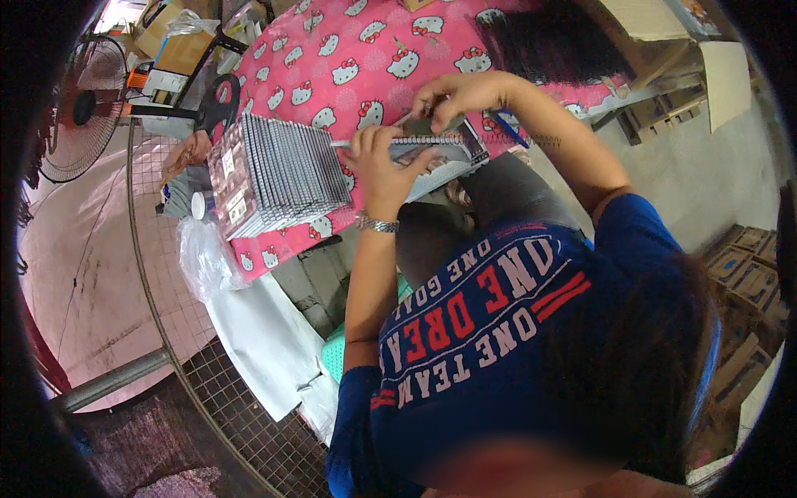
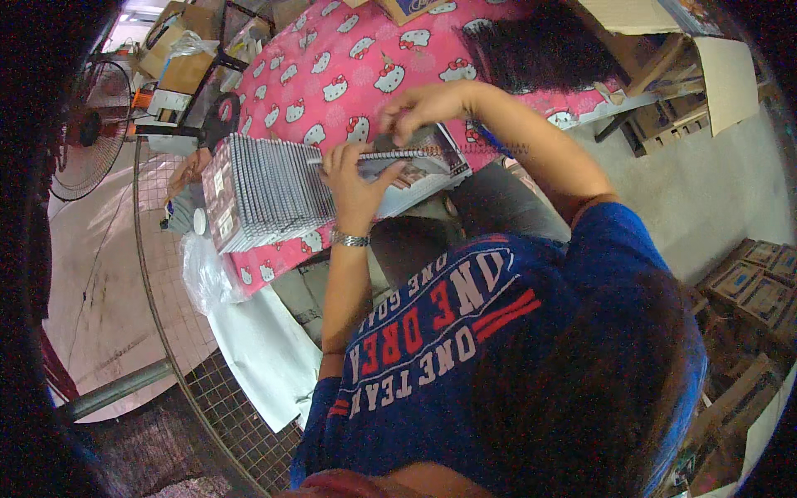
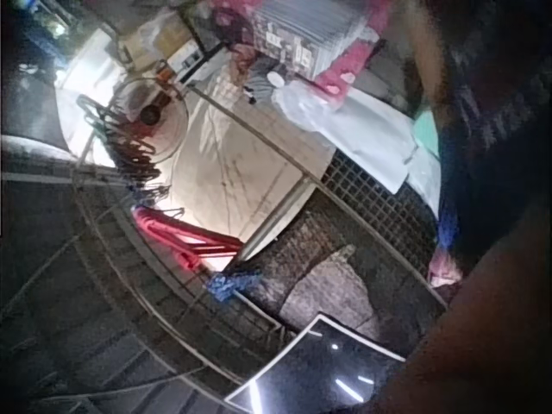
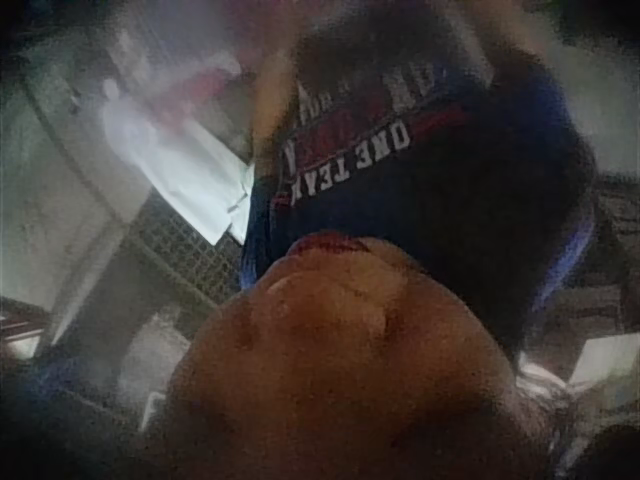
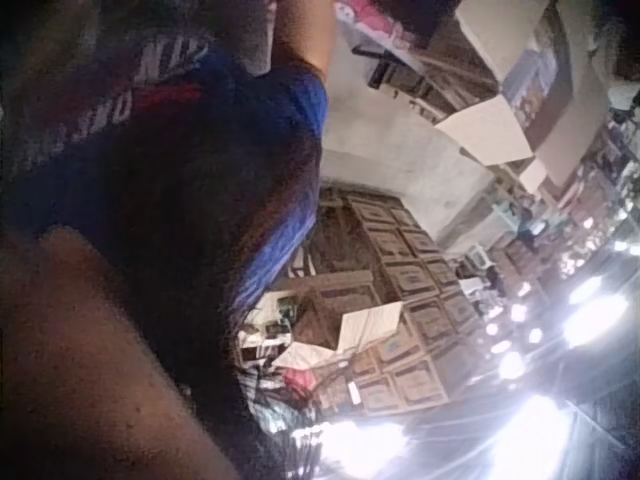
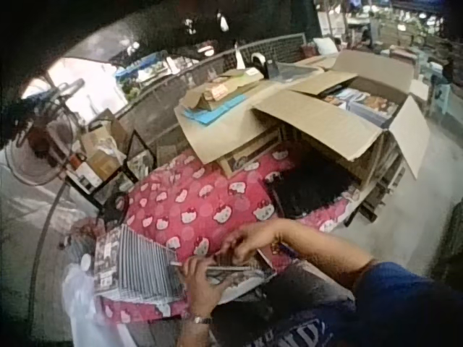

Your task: The person threads a spiral wire through the pre-punched holes of a notebook and then uses a blue hand tool to crimp the ends of the wire. They process multiple notebooks, picking each one from a stack and placing it on another stack after finishing.

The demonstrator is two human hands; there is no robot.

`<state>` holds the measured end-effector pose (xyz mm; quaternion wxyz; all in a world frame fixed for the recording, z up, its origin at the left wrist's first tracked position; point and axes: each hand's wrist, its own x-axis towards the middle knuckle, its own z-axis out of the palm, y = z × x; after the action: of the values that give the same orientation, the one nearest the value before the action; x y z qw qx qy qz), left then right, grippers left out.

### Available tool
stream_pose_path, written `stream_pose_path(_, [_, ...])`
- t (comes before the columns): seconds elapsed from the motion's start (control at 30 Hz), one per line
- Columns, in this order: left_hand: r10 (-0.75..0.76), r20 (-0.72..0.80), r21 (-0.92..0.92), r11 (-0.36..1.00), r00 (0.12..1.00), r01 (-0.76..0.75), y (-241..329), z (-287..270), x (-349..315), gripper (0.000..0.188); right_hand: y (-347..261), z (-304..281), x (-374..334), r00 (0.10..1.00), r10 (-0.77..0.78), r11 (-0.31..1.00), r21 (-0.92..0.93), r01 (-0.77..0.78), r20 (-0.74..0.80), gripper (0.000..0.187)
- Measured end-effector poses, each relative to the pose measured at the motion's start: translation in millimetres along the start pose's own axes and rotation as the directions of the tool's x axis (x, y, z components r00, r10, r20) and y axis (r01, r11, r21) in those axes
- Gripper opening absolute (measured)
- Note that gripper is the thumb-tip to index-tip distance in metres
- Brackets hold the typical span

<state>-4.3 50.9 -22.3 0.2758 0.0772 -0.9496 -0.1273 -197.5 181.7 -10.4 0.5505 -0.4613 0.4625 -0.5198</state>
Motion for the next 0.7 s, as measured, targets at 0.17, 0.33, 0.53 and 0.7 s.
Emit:
stream_pose_path(0.17, [0.028, -0.017, -0.031, 0.999, 0.999, -0.029, -15.5, -3.7, 4.2, 0.049, -8.2, -6.6, 22.4, 0.993, 0.082, 0.926, -0.376, -0.043, 0.087, 0.041])
stream_pose_path(0.33, [0.000, -0.046, -0.044, 0.999, 0.999, -0.002, -14.8, -4.1, 1.7, 0.047, -8.3, -0.4, 19.4, 0.976, -0.063, 0.995, 0.083, 0.047, 0.210, 0.042])
stream_pose_path(0.53, [-0.037, -0.031, -0.063, 0.997, 0.999, 0.035, -18.3, -3.1, 2.3, 0.047, -5.9, -1.2, 25.2, 0.972, -0.085, 0.996, -0.002, 0.088, 0.218, 0.050])
stream_pose_path(0.7, [-0.093, -0.018, -0.100, 0.991, 0.995, 0.091, -20.5, -7.7, 0.7, 0.045, -7.9, 1.5, 27.8, 0.952, -0.170, 0.947, 0.310, 0.086, 0.253, 0.051])
